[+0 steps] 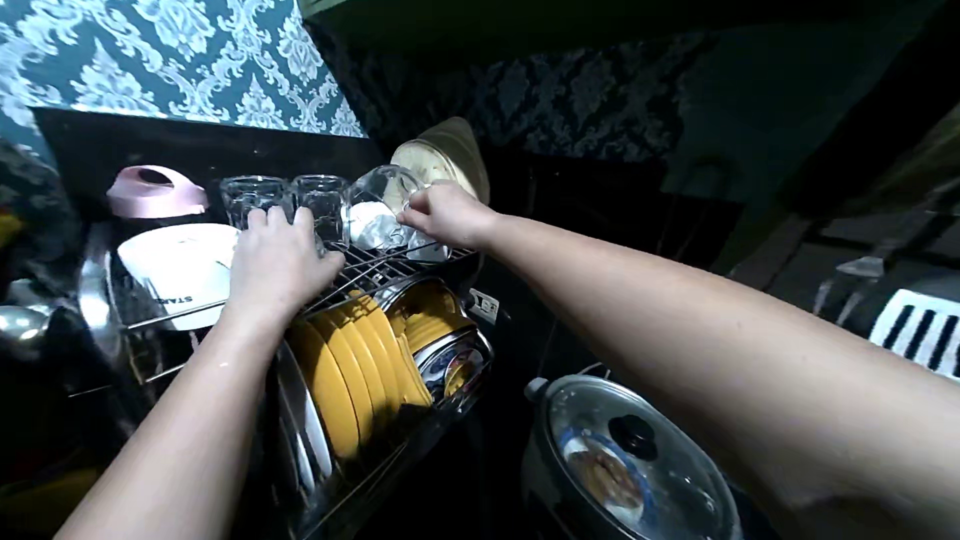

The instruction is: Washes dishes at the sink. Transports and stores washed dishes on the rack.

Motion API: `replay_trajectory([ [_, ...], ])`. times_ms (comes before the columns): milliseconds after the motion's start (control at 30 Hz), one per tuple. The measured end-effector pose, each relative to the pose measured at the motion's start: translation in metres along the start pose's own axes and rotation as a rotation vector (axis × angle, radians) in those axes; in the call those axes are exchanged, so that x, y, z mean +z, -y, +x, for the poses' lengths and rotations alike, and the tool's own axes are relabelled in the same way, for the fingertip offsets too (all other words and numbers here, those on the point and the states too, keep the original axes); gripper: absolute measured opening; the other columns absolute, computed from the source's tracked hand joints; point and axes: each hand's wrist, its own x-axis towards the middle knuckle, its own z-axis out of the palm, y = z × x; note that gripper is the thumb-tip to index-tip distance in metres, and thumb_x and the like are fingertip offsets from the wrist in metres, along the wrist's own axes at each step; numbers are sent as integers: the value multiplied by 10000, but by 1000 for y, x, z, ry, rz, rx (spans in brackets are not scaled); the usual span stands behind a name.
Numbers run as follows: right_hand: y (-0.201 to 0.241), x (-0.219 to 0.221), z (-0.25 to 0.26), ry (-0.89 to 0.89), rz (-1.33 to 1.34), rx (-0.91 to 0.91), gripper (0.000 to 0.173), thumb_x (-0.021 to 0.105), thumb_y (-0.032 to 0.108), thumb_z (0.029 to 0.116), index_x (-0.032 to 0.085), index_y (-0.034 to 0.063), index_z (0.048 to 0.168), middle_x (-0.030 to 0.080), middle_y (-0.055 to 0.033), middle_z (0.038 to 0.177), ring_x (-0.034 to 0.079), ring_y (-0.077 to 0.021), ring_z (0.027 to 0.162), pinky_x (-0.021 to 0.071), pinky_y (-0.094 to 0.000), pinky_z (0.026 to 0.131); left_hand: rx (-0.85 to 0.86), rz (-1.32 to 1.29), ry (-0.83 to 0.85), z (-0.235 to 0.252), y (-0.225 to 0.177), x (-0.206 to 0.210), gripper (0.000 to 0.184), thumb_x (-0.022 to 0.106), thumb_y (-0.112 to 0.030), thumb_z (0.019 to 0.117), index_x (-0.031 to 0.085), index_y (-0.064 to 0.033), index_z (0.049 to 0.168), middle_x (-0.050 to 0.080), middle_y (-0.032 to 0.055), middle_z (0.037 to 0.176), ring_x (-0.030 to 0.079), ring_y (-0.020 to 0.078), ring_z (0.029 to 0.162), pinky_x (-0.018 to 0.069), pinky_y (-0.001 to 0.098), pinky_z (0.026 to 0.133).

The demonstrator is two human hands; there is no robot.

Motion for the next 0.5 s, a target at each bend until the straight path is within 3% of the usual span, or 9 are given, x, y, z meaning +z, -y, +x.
replay_trajectory([
  [100, -8, 13, 19, 64, -230, -121, 402, 507, 335, 1085, 695, -17, 1040, 648, -198, 1029, 640, -335, 1012, 509, -511, 902, 16, 19, -30, 1, 2, 5, 544, 696, -341, 938, 583, 95, 1242, 546, 405, 1239, 495, 616, 1218, 473, 721, 861],
  [233, -19, 24, 37, 123, -376, -211, 359, 539, 308, 1072, 705, -10, 1100, 577, -230, 1200, 625, -346, 1066, 528, -482, 926, 33, 34, -28, 1, 1, 5, 501, 647, -318, 965, 574, 86, 1254, 543, 388, 1262, 485, 606, 1238, 468, 710, 883],
  [333, -29, 30, 52, 148, -425, -304, 327, 560, 286, 1063, 713, 1, 1107, 562, -220, 1253, 618, -340, 1099, 528, -472, 942, 41, 36, -30, 0, 2, 5, 490, 640, -321, 963, 571, 79, 1237, 540, 393, 1242, 489, 614, 1218, 470, 711, 865],
  [500, -44, 39, 65, 164, -527, -446, 332, 561, 288, 1062, 703, -12, 1070, 569, -222, 1233, 609, -370, 1122, 526, -494, 938, 60, 58, -12, -2, 1, 3, 464, 589, -323, 982, 567, 66, 1233, 539, 385, 1235, 484, 605, 1226, 476, 690, 859],
])
